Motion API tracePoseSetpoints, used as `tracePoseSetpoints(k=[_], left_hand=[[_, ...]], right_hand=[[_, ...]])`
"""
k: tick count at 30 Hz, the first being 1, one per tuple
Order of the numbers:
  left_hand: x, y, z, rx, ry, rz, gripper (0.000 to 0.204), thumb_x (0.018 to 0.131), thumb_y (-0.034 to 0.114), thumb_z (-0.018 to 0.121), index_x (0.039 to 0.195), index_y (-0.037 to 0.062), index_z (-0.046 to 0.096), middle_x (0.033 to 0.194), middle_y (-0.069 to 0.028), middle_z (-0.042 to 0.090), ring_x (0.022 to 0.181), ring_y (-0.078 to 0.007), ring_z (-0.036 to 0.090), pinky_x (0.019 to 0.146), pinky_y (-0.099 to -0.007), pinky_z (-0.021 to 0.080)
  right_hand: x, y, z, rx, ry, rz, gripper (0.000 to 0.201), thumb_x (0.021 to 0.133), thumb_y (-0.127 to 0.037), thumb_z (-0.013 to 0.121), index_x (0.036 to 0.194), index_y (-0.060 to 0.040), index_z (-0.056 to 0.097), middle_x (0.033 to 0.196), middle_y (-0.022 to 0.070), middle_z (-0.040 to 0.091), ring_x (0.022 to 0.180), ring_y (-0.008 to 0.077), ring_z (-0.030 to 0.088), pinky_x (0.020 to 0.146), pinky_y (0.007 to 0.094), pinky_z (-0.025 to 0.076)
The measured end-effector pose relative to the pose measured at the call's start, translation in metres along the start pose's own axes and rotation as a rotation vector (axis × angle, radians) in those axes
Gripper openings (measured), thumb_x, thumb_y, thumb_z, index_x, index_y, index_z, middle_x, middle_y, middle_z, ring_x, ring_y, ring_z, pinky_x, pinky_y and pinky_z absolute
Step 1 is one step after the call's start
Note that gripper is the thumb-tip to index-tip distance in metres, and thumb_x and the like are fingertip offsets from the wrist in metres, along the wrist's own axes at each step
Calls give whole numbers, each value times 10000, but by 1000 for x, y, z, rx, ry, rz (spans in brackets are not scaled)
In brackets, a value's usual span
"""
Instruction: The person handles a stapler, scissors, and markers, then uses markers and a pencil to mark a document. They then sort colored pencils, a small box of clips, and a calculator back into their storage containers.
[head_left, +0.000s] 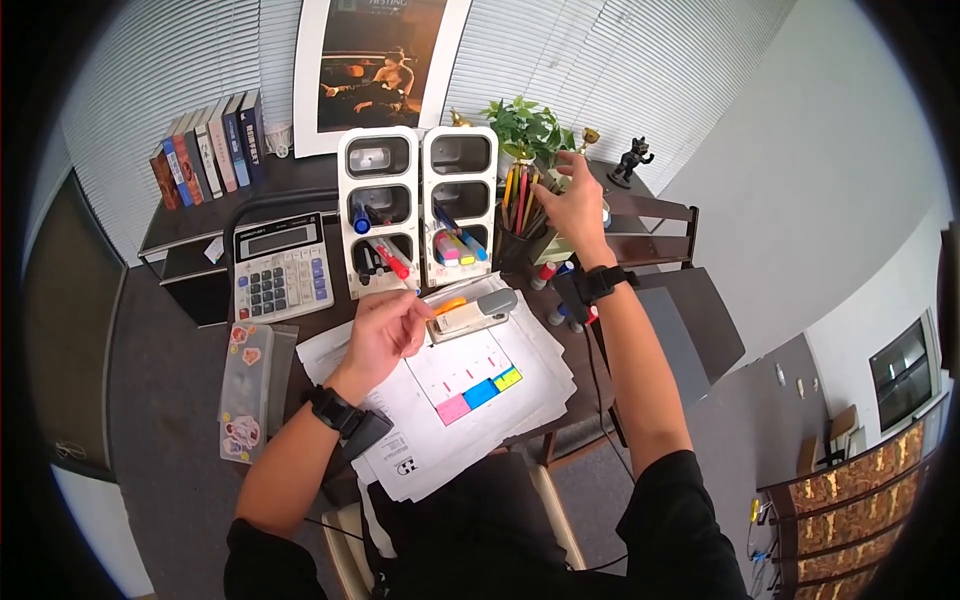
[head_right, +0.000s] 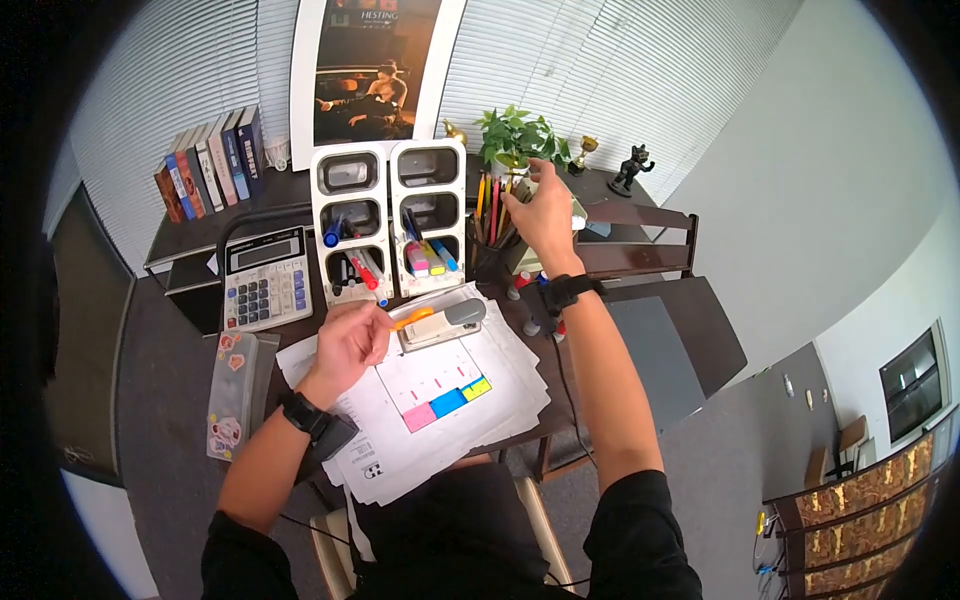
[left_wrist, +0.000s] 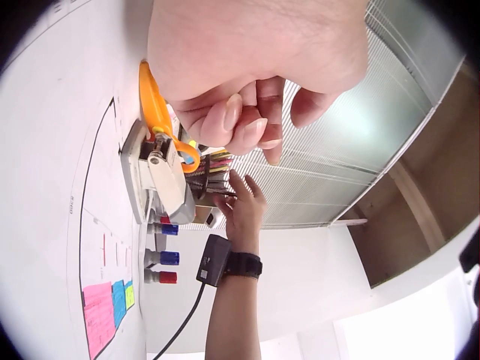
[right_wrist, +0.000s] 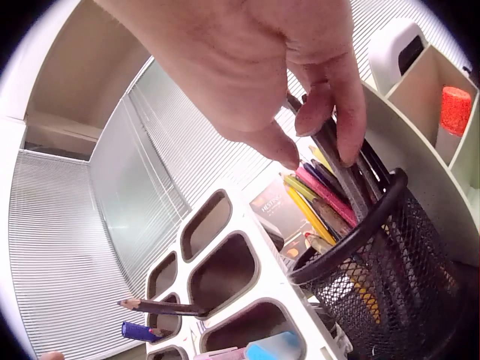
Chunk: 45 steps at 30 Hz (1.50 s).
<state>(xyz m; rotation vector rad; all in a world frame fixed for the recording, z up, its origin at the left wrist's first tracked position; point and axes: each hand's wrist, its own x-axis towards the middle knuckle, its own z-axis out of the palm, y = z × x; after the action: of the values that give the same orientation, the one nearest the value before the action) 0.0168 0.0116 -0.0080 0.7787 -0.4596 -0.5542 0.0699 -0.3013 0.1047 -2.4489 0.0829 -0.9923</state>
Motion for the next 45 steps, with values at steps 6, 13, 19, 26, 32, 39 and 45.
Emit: tracePoseSetpoints(k=[6,13,19,26,32,39,45], left_hand=[[0,-1,0,-7,-10,-13,397,1028,271,478,892,-45,677,562,-79,532,452,-131,449,440,-263,315],[1,-1,-1,-5,-28,-7,396,1024,267,482,896,-52,679,563,-76,532,454,-130,450,437,-263,318],[0,-2,0,-2,-9,-17,396,1021,267,485,893,-53,680,556,-71,523,448,-128,444,435,-262,317],[0,2,2,5,-8,-19,394,1018,268,490,895,-52,685,558,-70,521,456,-128,446,438,-264,316],[0,0,0,28,-10,-31,401,1026,276,455,888,-37,664,568,-91,528,453,-149,448,442,-277,317],[1,1,-1,34,-19,-21,397,1020,272,460,887,-39,668,564,-96,527,449,-154,447,438,-281,317],[0,1,4,-5,0,-23,400,1020,267,493,892,-61,684,554,-71,523,448,-126,447,431,-264,315]], right_hand=[[6,-6,-13,64,49,-67,451,779,-110,788,1186,-24,616,1102,197,678,747,295,686,727,401,544],[-2,-16,-16,10,99,-216,241,811,-79,740,1041,-29,690,934,128,678,641,257,654,617,373,518],[-5,-20,-2,-59,-51,-362,144,809,-109,756,938,-47,744,706,109,642,561,252,603,570,365,490],[-12,-17,5,-152,-179,-270,109,801,-98,694,877,-32,738,771,168,706,713,358,680,669,439,550],[-15,-11,9,-258,-161,-246,122,805,-123,691,892,-56,745,789,174,711,747,373,687,692,463,562],[-20,-17,18,-257,-268,-151,158,795,-175,732,905,-64,754,802,187,712,776,380,694,709,470,570],[-17,-10,28,-350,-353,-49,177,778,-220,771,829,-50,764,796,193,710,785,383,698,723,463,577]])
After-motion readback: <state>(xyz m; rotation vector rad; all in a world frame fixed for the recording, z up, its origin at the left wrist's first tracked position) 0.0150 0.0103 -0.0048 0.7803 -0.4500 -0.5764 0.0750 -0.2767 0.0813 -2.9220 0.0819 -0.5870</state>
